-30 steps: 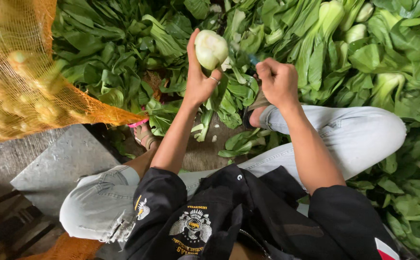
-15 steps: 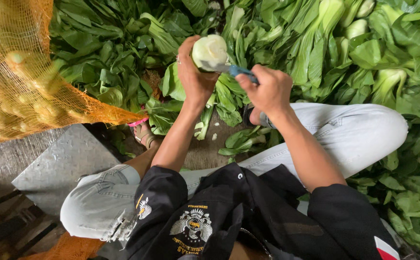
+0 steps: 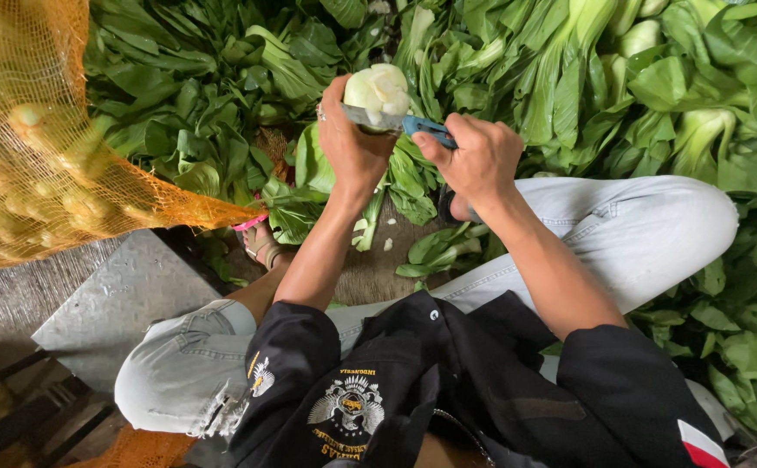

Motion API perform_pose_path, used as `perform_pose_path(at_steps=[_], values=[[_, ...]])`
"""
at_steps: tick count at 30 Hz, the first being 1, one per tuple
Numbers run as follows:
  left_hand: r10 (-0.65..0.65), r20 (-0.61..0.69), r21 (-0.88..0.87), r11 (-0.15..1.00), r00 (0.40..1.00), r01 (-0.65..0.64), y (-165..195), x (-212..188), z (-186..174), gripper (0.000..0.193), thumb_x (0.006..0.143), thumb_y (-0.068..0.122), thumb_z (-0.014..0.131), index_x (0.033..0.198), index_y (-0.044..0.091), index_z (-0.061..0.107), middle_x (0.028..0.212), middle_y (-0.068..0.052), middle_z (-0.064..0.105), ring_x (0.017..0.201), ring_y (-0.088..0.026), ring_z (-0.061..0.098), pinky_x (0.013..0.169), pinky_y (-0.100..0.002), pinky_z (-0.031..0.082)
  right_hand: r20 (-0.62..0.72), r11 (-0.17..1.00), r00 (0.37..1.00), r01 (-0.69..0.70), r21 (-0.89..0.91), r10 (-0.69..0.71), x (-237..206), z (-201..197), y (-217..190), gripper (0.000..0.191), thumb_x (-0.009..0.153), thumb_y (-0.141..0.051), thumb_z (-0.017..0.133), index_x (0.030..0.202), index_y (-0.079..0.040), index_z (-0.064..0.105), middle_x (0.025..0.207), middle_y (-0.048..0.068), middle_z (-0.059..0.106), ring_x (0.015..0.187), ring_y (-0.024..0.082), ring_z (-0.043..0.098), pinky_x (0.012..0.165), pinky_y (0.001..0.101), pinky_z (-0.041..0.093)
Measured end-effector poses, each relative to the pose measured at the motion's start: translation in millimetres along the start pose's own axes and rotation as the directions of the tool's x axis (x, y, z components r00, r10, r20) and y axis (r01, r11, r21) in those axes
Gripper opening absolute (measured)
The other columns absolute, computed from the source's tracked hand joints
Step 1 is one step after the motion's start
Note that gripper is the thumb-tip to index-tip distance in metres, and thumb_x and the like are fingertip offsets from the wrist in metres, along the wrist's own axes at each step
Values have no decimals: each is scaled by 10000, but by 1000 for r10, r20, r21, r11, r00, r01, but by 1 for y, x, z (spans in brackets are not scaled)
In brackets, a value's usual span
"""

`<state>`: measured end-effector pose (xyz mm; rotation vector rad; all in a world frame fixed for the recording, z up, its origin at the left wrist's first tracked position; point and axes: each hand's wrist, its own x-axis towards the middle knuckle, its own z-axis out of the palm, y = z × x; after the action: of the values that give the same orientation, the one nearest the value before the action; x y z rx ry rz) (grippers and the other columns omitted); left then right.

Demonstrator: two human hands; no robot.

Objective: The person sits cross-legged on the floor and repeatedly picks up bok choy, trims the base with a small knife, and places the trimmed vegetable aside. The person handles each vegetable one at a time, rotating it to remove unwanted parts before discarding the trimmings.

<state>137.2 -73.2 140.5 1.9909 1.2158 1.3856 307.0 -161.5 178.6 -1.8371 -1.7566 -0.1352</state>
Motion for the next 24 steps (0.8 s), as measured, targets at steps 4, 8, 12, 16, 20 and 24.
perform_pose_path(at_steps=[4, 8, 12, 16, 20, 24], values=[[-58, 24, -17, 998, 998, 58, 9, -4, -2, 936, 601, 126, 1007, 1360, 50, 465, 1230, -165, 614, 1094, -378, 633, 933, -443, 534, -45, 999, 998, 45, 1, -45, 6, -1, 5, 700, 1046, -703, 554, 678, -107, 536, 576, 37, 549, 491, 244, 565, 487, 382, 431], [-212, 63, -17, 977, 975, 213, 15, -7, 2, 894, 649, 168, 982, 1363, 59, 454, 1169, -143, 665, 1045, -337, 695, 899, -408, 573, -52, 999, 998, 34, -22, -35, 11, 2, 14, 712, 1021, -723, 543, 662, -108, 537, 561, 34, 545, 475, 240, 558, 484, 379, 420], [-288, 100, 5, 957, 952, 289, 16, -9, 8, 858, 664, 179, 954, 1354, 65, 456, 1136, -142, 701, 1018, -312, 725, 876, -398, 585, -32, 999, 999, 26, 29, -25, 6, 18, 40, 728, 1039, -730, 552, 665, -106, 572, 560, 53, 558, 491, 255, 580, 488, 389, 429], [-245, 51, -127, 960, 968, 250, 23, -17, 3, 847, 694, 165, 941, 1367, 53, 439, 1194, -152, 669, 1065, -282, 709, 942, -382, 583, 159, 930, 916, -358, -87, 368, 5, 38, 97, 661, 1019, -711, 557, 679, -164, 704, 532, 83, 611, 470, 277, 596, 499, 445, 420], [-6, 95, -208, 978, 996, 26, 24, -11, -15, 891, 703, 192, 977, 1386, 51, 422, 1247, -191, 609, 1132, -303, 661, 1000, -386, 552, 148, 723, 745, -667, 179, 650, 5, 50, 136, 710, 1095, -686, 517, 714, -111, 689, 626, 98, 627, 608, 244, 614, 554, 390, 428], [-52, 247, -309, 942, 968, 130, 16, 6, -16, 1007, 670, 350, 993, 1401, 23, 383, 1187, -159, 671, 1094, -266, 690, 966, -374, 553, 435, 308, 739, -633, 710, 515, -6, 50, 100, 567, 1114, -592, 492, 1078, -60, 684, 802, 13, 576, 622, 92, 511, 525, 280, 360]])
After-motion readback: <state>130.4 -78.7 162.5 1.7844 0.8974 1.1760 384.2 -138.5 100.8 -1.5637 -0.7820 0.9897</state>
